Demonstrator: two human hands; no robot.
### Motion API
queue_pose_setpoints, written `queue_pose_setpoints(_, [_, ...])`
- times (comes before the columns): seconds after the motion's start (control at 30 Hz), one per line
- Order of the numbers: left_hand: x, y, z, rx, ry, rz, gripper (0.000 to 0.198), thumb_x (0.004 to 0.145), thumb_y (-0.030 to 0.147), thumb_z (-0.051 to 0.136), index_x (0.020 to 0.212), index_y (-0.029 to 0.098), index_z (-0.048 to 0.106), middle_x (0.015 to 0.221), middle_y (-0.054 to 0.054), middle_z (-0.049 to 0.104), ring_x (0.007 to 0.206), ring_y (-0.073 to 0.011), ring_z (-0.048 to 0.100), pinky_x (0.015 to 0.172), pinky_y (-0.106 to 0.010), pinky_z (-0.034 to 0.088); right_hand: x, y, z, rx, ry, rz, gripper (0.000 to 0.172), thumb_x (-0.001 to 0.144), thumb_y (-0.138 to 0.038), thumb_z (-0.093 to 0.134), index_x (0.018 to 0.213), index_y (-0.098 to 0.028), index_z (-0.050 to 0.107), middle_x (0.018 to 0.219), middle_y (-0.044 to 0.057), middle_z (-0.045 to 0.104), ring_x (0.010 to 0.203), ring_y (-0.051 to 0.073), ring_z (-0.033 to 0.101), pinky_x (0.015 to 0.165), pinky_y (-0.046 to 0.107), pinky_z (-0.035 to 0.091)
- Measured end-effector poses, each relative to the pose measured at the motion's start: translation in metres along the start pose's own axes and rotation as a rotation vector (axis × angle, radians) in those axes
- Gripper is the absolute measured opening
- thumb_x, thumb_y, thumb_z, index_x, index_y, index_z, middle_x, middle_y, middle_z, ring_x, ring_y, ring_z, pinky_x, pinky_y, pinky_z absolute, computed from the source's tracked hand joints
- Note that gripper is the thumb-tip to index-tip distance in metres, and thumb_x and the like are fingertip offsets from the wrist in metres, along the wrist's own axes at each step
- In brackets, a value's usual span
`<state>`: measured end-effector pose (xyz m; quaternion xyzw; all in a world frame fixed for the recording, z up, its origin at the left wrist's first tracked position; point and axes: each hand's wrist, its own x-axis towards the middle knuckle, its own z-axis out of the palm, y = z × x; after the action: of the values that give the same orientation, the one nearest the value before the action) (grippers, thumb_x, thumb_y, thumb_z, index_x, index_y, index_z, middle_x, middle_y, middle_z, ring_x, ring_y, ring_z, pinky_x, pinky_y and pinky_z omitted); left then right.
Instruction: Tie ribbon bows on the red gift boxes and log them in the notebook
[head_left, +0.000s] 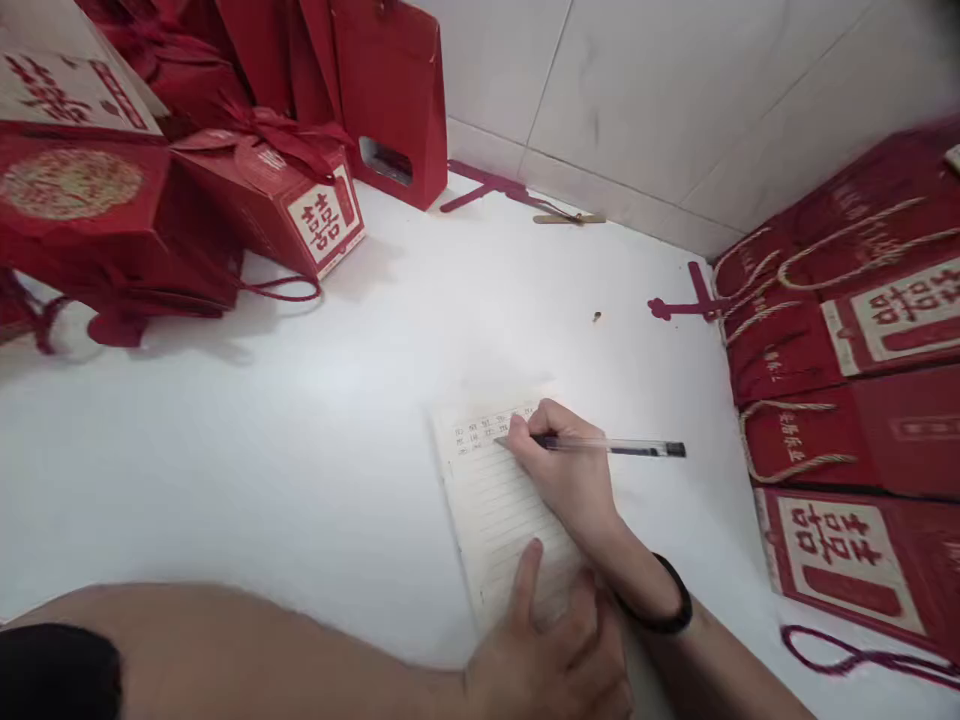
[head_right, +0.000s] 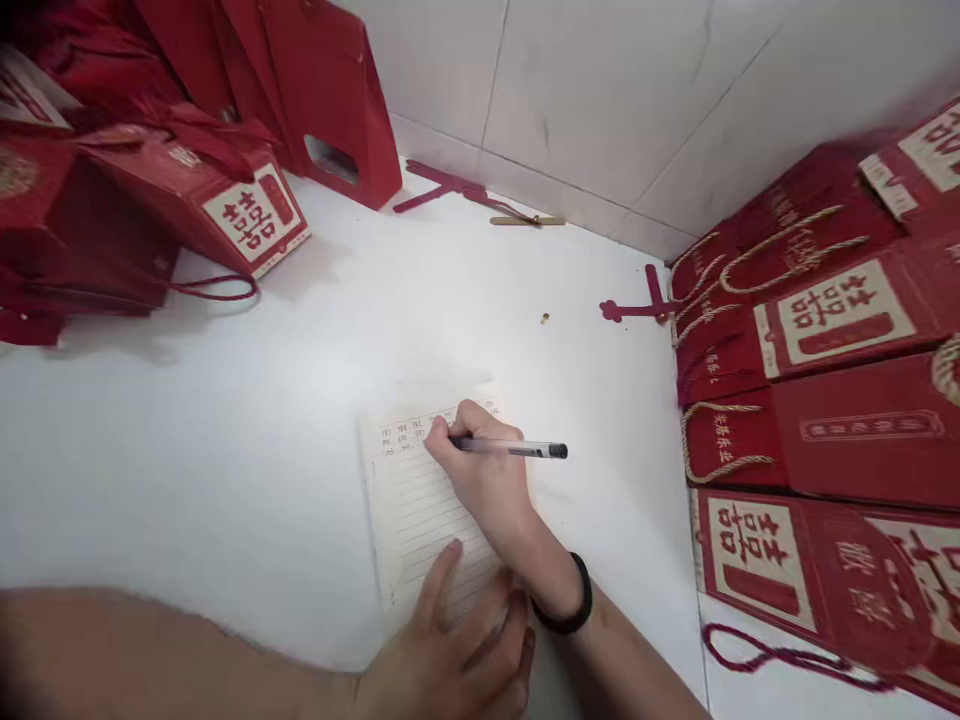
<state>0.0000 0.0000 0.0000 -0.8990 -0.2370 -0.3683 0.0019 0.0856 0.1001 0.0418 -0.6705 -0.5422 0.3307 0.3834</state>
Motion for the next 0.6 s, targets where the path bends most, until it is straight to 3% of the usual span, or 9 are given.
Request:
queue_pose_setpoints(0.23, [0.0017,0.0038,-0.0026,0.017,0.039,0.011,0.012,0.083,0.024,0.053,0.080,0.020,0.064,0.092,-0.002,0.063,0.099,-0.0251,0.054,0.104,-0.064,0.016,-0.0014,0.0001,-0.0034,0.024,-0.020,0.015,0.034,0.075,-0.029,0.054,0.052,-0.020,0.031,0.046,-0.007,0.032,0.045,0.007,0.029,0.043,0.021,0.026])
queue_pose_setpoints(0.6, [-0.0022,0.0043,-0.0030,0.065,-0.036,0.073,0.011,0.083,0.024,0.051,0.087,0.020,0.060,0.099,-0.004,0.061,0.103,-0.0287,0.052,0.096,-0.070,0.020,-0.0014,0.0006,-0.0035,0.029,-0.005,0.015,0.034,0.075,-0.026,0.053,0.053,-0.019,0.028,0.047,-0.007,0.029,0.046,0.007,0.026,0.043,0.020,0.024])
